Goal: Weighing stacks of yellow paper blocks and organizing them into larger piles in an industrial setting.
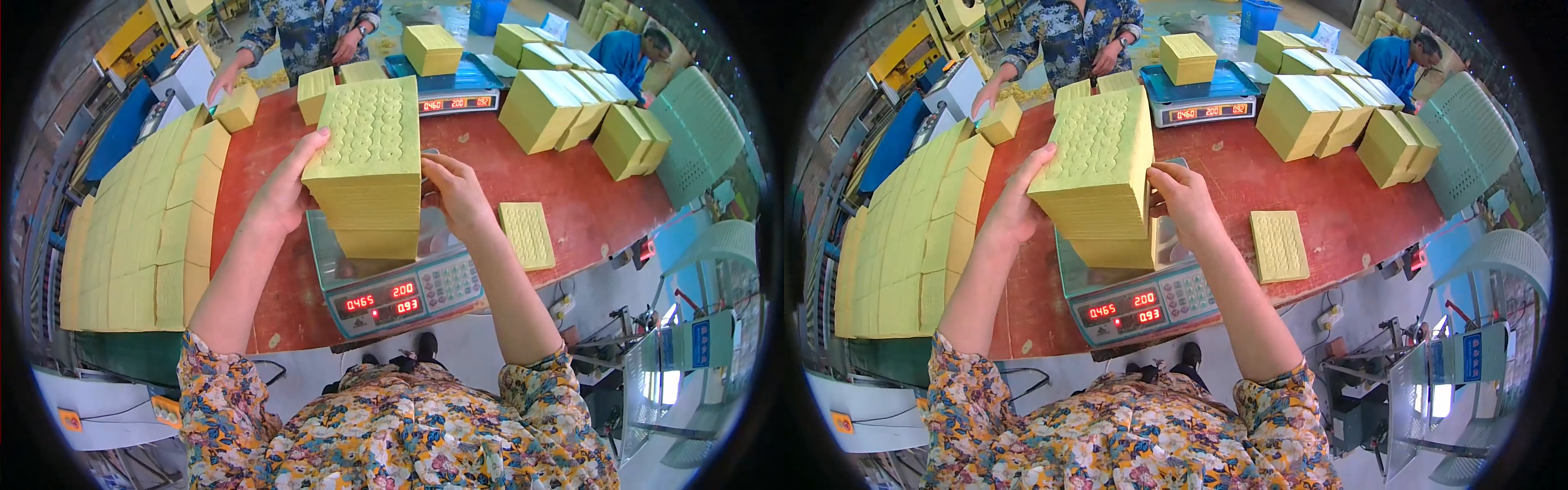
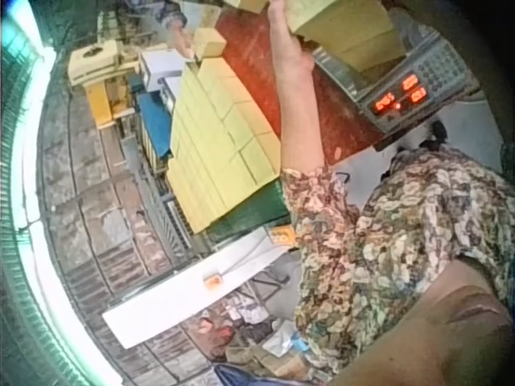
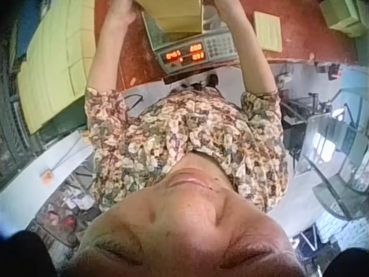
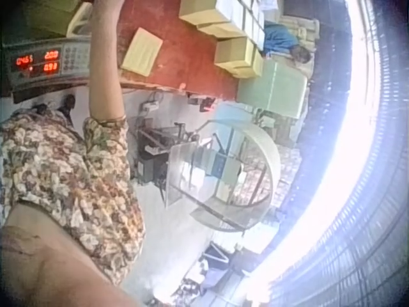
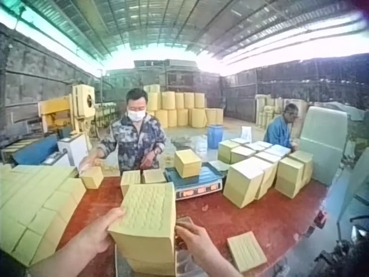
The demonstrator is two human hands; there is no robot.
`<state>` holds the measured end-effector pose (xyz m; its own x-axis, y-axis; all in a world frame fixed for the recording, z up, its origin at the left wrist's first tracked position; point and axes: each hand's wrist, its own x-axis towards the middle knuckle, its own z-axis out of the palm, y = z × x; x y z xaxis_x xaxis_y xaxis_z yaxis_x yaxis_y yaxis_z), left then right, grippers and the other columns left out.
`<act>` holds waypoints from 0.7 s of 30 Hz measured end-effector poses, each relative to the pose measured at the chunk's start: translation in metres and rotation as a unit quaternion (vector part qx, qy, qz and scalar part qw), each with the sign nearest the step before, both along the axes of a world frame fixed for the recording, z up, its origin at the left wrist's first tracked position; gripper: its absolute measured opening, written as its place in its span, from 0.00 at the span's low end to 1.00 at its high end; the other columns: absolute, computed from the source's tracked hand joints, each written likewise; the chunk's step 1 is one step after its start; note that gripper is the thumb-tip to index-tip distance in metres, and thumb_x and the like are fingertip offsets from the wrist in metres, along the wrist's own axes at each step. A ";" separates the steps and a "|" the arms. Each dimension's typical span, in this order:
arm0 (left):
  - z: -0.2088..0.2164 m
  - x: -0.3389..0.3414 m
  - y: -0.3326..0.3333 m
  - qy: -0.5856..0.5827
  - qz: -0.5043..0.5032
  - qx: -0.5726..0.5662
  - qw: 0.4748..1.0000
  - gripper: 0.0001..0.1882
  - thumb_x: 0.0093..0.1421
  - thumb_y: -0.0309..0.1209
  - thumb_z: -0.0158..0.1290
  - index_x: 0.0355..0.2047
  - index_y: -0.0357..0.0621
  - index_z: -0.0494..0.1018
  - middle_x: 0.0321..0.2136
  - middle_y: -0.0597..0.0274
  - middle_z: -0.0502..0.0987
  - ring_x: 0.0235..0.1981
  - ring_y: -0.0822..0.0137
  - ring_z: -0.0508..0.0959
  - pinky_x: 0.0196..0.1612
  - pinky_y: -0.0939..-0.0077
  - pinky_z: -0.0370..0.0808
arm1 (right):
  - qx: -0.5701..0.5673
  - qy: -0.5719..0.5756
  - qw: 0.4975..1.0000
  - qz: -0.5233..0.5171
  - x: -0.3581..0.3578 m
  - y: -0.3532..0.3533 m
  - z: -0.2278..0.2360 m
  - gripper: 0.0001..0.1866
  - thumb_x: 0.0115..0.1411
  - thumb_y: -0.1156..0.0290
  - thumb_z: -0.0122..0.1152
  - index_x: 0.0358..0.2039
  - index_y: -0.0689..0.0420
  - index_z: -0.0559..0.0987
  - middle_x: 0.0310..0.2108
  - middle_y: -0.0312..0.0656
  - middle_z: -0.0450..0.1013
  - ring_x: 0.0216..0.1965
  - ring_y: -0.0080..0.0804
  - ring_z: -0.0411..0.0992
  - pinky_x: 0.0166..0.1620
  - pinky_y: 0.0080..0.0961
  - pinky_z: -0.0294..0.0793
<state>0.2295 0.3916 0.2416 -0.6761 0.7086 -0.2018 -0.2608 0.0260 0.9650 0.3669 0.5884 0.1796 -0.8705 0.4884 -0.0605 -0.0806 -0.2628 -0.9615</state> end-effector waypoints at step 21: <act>-0.018 0.000 0.006 0.026 0.041 0.021 0.999 0.36 0.64 0.60 0.46 0.60 0.44 0.69 0.54 0.62 0.74 0.54 0.69 0.71 0.56 0.72 0.65 | 0.095 0.006 0.992 -0.089 -0.009 -0.008 -0.020 0.20 0.65 0.64 0.54 0.50 0.64 0.79 0.38 0.40 0.78 0.33 0.24 0.73 0.37 0.22 0.71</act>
<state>0.2300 0.3972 0.2232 -0.7405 0.6581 -0.1364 -0.2108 -0.0347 0.9769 0.3581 0.5806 0.1600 -0.7701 0.6354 0.0565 -0.1204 -0.0578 -0.9910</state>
